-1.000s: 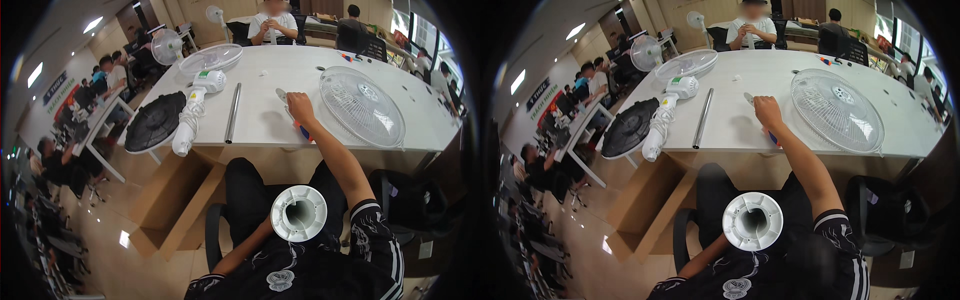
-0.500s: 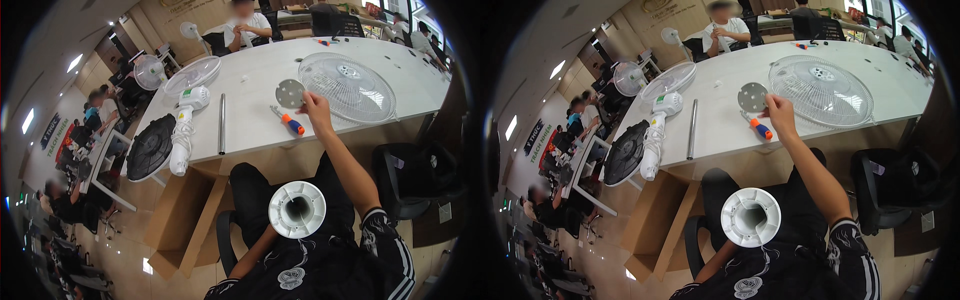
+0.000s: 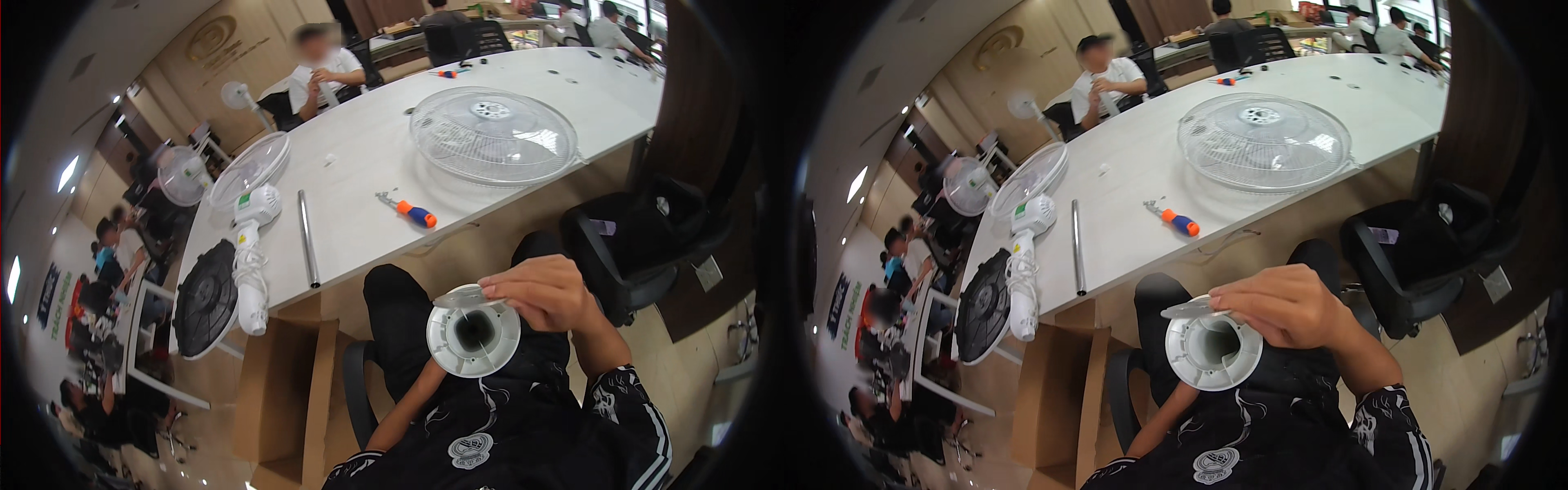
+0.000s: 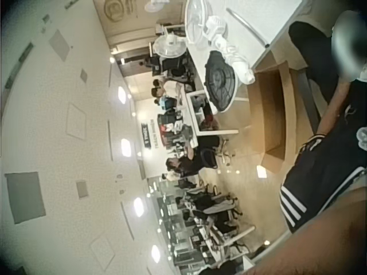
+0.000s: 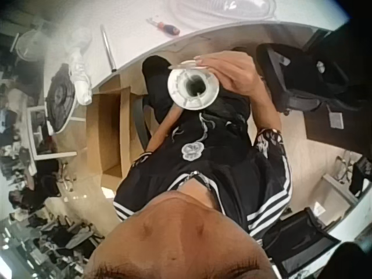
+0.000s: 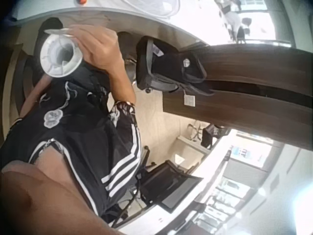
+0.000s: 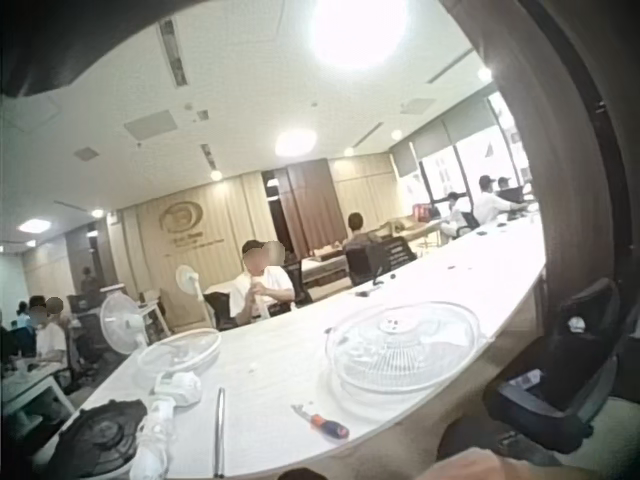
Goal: Unboxing and assembling the components of a standing fan at a desk.
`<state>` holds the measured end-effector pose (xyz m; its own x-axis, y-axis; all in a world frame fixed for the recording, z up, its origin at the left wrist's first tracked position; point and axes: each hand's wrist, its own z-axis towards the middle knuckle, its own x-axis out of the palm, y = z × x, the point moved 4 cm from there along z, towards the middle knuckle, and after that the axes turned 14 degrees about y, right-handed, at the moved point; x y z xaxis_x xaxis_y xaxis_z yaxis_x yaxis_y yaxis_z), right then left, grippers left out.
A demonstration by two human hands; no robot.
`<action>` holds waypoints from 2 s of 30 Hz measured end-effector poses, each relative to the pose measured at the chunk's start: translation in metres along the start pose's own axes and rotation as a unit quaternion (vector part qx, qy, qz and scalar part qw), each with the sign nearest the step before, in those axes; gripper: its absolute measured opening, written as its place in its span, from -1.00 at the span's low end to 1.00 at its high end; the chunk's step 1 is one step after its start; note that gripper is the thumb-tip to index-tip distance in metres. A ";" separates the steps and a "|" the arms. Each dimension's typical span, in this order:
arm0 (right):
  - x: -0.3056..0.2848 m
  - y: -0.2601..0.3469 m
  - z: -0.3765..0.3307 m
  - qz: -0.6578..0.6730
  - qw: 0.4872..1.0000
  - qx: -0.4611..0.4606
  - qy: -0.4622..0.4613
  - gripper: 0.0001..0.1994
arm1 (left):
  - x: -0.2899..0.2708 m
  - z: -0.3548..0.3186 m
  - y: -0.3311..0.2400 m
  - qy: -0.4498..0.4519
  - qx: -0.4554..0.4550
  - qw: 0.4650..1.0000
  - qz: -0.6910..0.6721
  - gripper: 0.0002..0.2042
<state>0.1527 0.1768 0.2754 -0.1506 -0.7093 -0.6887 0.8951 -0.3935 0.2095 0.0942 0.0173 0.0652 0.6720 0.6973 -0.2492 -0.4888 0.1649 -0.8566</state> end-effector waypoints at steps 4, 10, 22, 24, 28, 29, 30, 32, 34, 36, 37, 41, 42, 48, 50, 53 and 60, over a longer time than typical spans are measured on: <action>-0.005 0.010 -0.019 -0.042 0.999 0.008 -0.020 -0.79 | 0.009 0.019 0.007 0.039 0.013 0.999 -0.021 -0.46; 0.005 0.024 -0.038 -0.109 0.993 0.039 0.037 -0.71 | 0.018 0.039 0.018 0.082 0.026 0.995 -0.051 -0.46; 0.009 0.027 -0.053 -0.063 0.978 0.184 0.080 -0.60 | 0.029 0.059 0.025 0.129 0.049 0.986 -0.091 -0.47; 0.011 0.028 -0.052 -0.062 0.976 0.194 0.079 -0.59 | 0.029 0.060 0.025 0.131 0.051 0.985 -0.097 -0.48; 0.015 0.029 -0.049 -0.073 0.971 0.210 0.082 -0.58 | 0.028 0.061 0.025 0.132 0.053 0.985 -0.098 -0.48; 0.016 0.028 -0.048 -0.078 0.971 0.211 0.086 -0.58 | 0.027 0.060 0.025 0.131 0.053 0.985 -0.097 -0.48; 0.017 0.027 -0.048 -0.073 0.972 0.207 0.083 -0.58 | 0.027 0.060 0.024 0.130 0.054 0.985 -0.098 -0.48; 0.018 0.024 -0.047 -0.081 0.973 0.200 0.079 -0.60 | 0.027 0.059 0.024 0.130 0.056 0.985 -0.095 -0.48; 0.021 0.023 -0.047 -0.075 0.977 0.186 0.075 -0.60 | 0.024 0.057 0.022 0.120 0.055 0.987 -0.090 -0.48; 0.023 0.021 -0.046 -0.064 0.979 0.179 0.071 -0.61 | 0.022 0.053 0.020 0.111 0.054 0.989 -0.086 -0.49; 0.023 0.020 -0.045 -0.052 0.981 0.176 0.062 -0.61 | 0.021 0.051 0.019 0.106 0.053 0.989 -0.084 -0.49; 0.022 0.021 -0.036 -0.014 0.987 0.156 0.037 -0.54 | 0.017 0.044 0.015 0.088 0.047 0.993 -0.070 -0.49; 0.022 0.023 -0.031 -0.013 0.988 0.146 0.046 -0.54 | 0.016 0.043 0.014 0.082 0.046 0.993 -0.066 -0.49; 0.021 0.032 -0.004 -0.074 0.968 0.229 0.068 -0.53 | 0.013 0.032 0.008 0.054 0.036 0.997 -0.042 -0.50; 0.022 0.030 0.002 -0.052 0.961 0.242 0.120 -0.51 | 0.013 0.028 0.006 0.045 0.033 0.998 -0.036 -0.50; 0.021 0.026 0.008 0.003 0.959 0.237 0.158 -0.42 | 0.010 0.023 0.004 0.026 0.029 0.999 -0.025 -0.50; 0.029 0.027 0.019 -0.011 0.968 0.181 0.174 -0.18 | 0.004 0.010 -0.003 -0.013 0.022 1.000 0.004 -0.51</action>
<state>0.1648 0.1338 0.2742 0.0395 -0.4827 -0.8749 0.6788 -0.6296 0.3780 0.0931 0.0265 0.0708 0.6534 0.7170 -0.2427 -0.5176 0.1893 -0.8344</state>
